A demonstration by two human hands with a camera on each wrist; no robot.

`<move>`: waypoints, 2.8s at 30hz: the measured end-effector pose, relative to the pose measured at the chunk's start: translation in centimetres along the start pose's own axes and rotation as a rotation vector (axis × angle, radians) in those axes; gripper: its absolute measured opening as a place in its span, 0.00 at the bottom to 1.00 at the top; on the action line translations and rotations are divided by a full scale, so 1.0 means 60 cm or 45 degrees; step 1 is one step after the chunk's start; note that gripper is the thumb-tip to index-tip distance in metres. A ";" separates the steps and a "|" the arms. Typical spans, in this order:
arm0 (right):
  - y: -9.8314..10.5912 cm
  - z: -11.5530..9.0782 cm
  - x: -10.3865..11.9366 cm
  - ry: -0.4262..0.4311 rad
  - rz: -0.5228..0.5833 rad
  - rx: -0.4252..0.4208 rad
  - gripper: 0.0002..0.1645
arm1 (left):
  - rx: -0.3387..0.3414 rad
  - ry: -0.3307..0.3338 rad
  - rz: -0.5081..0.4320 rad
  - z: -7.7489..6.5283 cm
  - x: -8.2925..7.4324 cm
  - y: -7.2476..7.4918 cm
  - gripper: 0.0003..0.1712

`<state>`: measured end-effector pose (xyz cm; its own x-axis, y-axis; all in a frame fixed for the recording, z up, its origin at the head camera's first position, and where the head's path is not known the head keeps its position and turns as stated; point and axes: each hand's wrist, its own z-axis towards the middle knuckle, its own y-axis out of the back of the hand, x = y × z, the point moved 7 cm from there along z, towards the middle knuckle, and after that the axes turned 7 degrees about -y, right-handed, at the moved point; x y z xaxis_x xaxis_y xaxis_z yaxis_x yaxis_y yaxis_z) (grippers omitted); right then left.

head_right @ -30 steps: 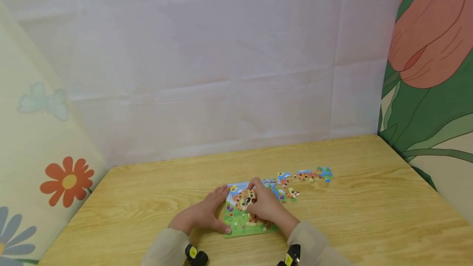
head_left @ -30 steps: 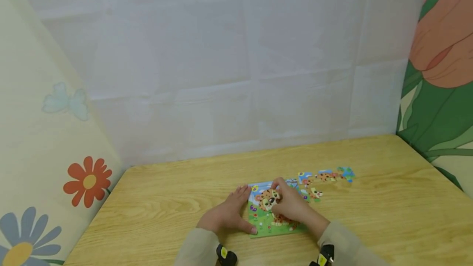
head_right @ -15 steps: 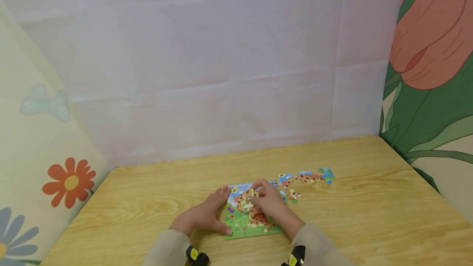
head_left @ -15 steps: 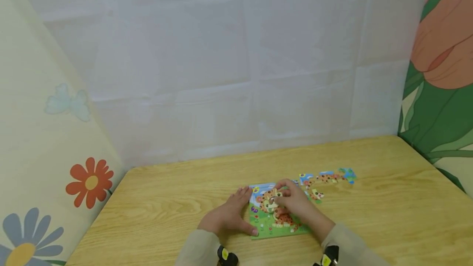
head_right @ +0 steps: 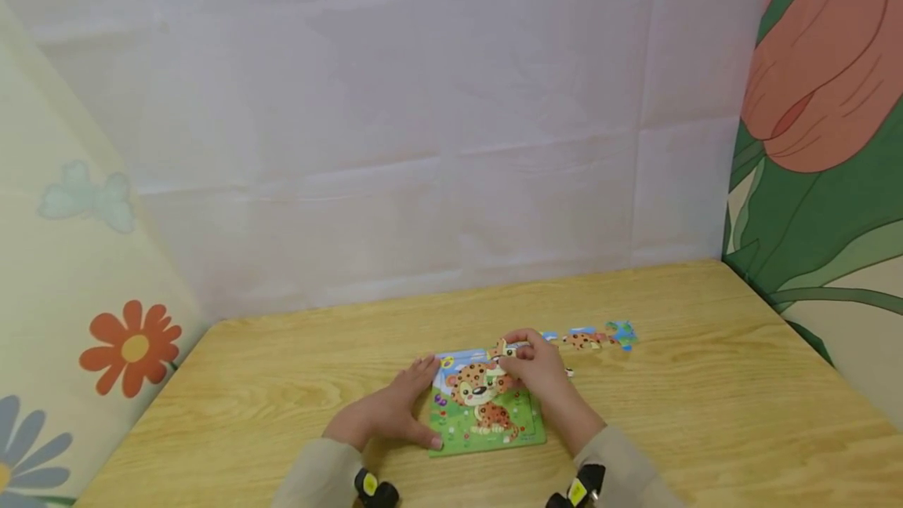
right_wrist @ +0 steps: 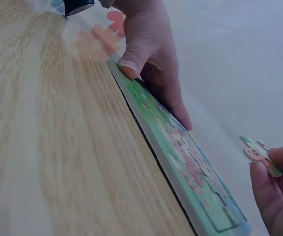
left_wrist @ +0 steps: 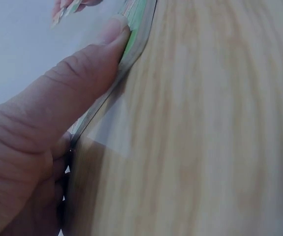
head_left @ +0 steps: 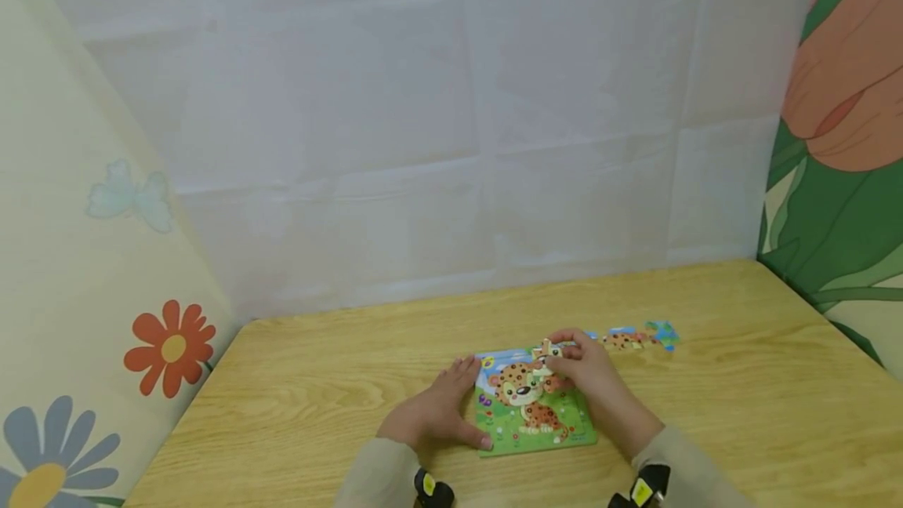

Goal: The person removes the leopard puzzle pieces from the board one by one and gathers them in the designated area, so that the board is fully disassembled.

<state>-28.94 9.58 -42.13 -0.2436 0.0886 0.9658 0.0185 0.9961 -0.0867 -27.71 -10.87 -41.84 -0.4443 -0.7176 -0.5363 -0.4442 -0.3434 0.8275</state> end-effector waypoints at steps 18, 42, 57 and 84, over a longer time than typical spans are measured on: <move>0.067 -0.003 0.000 0.016 0.014 -0.019 0.21 | 0.005 -0.013 -0.027 0.003 0.003 -0.003 0.67; 0.159 -0.008 -0.008 0.041 -0.091 -0.085 0.27 | 0.017 -0.008 0.025 0.002 0.004 -0.002 0.67; 0.195 -0.004 -0.015 -0.024 -0.264 -0.166 0.30 | 0.011 -0.011 0.031 0.001 0.003 -0.001 0.67; 0.194 -0.010 0.021 0.220 -1.076 -0.317 0.14 | 0.007 -0.018 0.011 0.001 0.002 -0.002 0.67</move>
<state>-28.44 21.29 -41.78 -0.1226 -0.6952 0.7083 0.1138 0.6992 0.7058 -27.75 -10.88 -42.00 -0.4591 -0.7121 -0.5312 -0.4442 -0.3338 0.8314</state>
